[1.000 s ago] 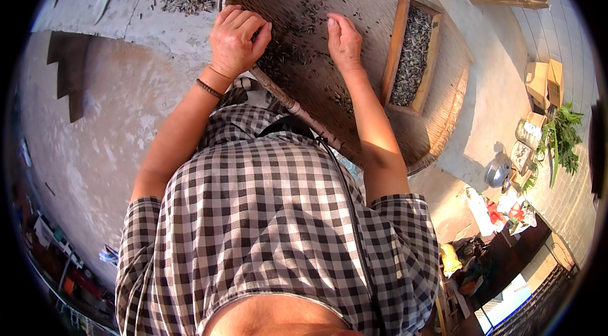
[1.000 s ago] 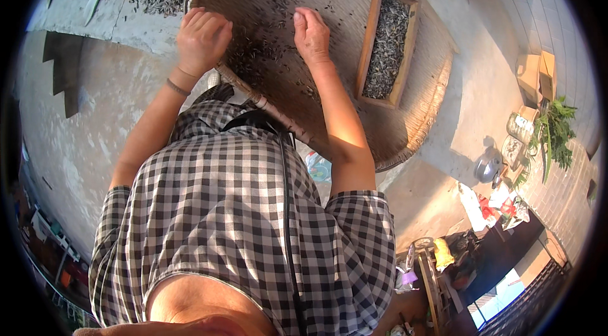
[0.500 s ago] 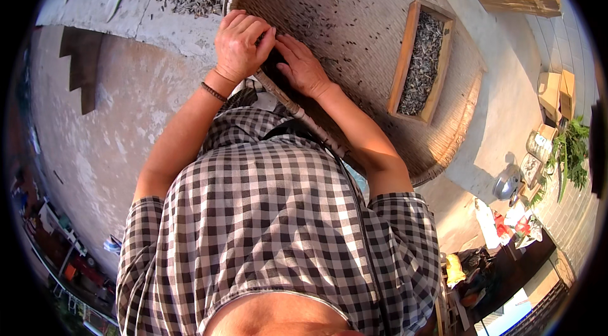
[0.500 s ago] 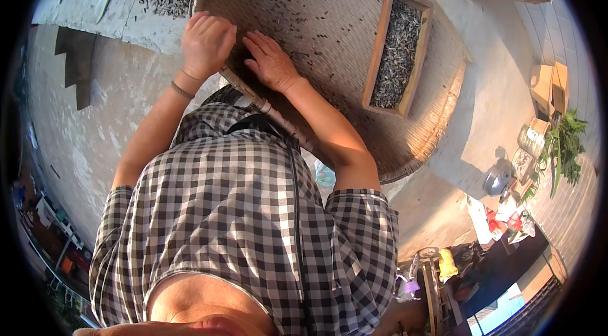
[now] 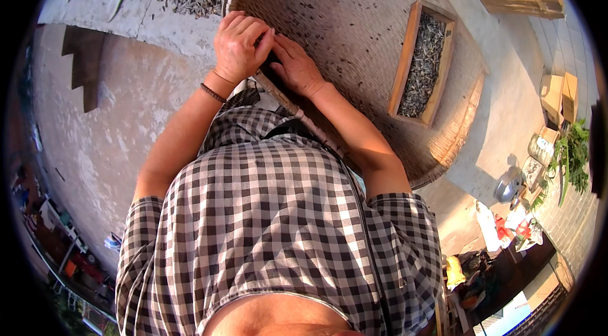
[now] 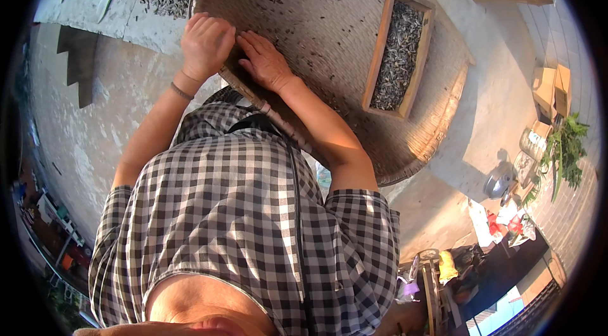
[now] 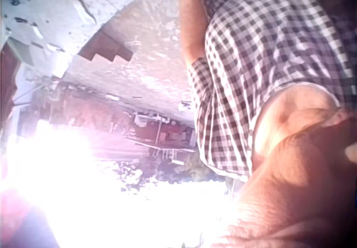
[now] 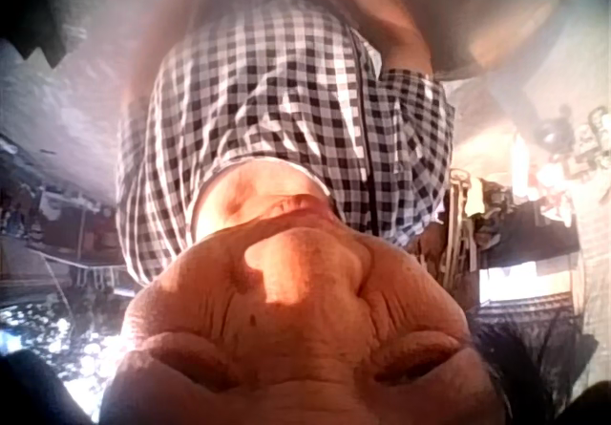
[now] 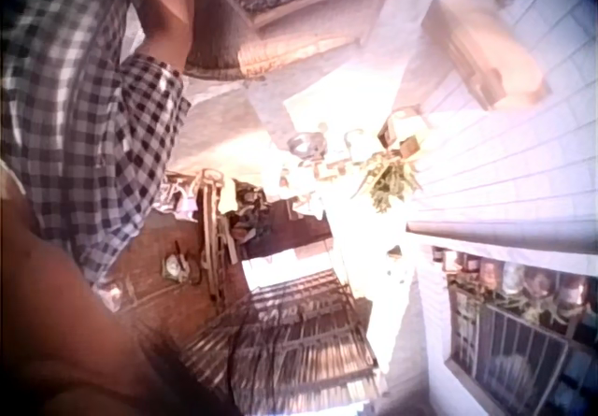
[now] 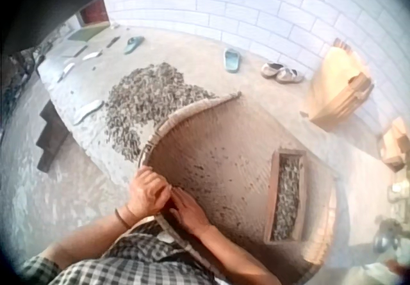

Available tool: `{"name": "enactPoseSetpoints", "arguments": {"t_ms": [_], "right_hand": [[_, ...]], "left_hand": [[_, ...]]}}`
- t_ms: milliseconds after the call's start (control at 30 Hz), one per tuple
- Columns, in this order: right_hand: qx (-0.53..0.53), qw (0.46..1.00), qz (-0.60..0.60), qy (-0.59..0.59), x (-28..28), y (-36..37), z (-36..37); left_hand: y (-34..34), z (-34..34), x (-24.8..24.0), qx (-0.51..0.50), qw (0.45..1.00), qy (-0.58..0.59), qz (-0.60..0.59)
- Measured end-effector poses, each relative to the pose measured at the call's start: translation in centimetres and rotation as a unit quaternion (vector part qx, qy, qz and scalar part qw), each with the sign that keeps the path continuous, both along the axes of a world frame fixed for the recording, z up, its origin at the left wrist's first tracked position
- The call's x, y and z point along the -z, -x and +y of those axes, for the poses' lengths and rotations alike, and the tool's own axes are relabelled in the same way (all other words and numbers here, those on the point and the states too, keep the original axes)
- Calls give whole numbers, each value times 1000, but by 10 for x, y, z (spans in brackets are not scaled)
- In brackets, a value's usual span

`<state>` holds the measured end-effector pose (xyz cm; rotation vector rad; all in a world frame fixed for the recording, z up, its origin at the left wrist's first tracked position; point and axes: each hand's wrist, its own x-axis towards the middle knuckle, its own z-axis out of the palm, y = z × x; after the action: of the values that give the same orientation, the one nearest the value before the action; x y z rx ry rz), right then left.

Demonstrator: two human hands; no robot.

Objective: The person scoops sunflower seeds into a wooden box and a woven tray, then shakes the tray and sorts through the seeds by hand on a concrete surface.

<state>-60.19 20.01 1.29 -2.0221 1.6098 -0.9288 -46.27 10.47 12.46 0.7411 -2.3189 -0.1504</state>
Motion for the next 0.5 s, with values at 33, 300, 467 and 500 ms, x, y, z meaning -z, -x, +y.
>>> {"name": "enactPoseSetpoints", "arguments": {"t_ms": [33, 300, 467, 500], "right_hand": [[28, 999, 11, 19, -4, 17, 1], [136, 984, 105, 47, 12, 36, -20], [-57, 995, -71, -35, 5, -13, 5], [-42, 994, -96, -17, 0, -7, 12]], "left_hand": [[0, 0, 0, -5, 1000, 10, 5], [0, -1, 3, 5, 1000, -3, 4], [-1, -3, 7, -2, 1000, 15, 7], [-1, -2, 7, -5, 1000, 19, 10]]}}
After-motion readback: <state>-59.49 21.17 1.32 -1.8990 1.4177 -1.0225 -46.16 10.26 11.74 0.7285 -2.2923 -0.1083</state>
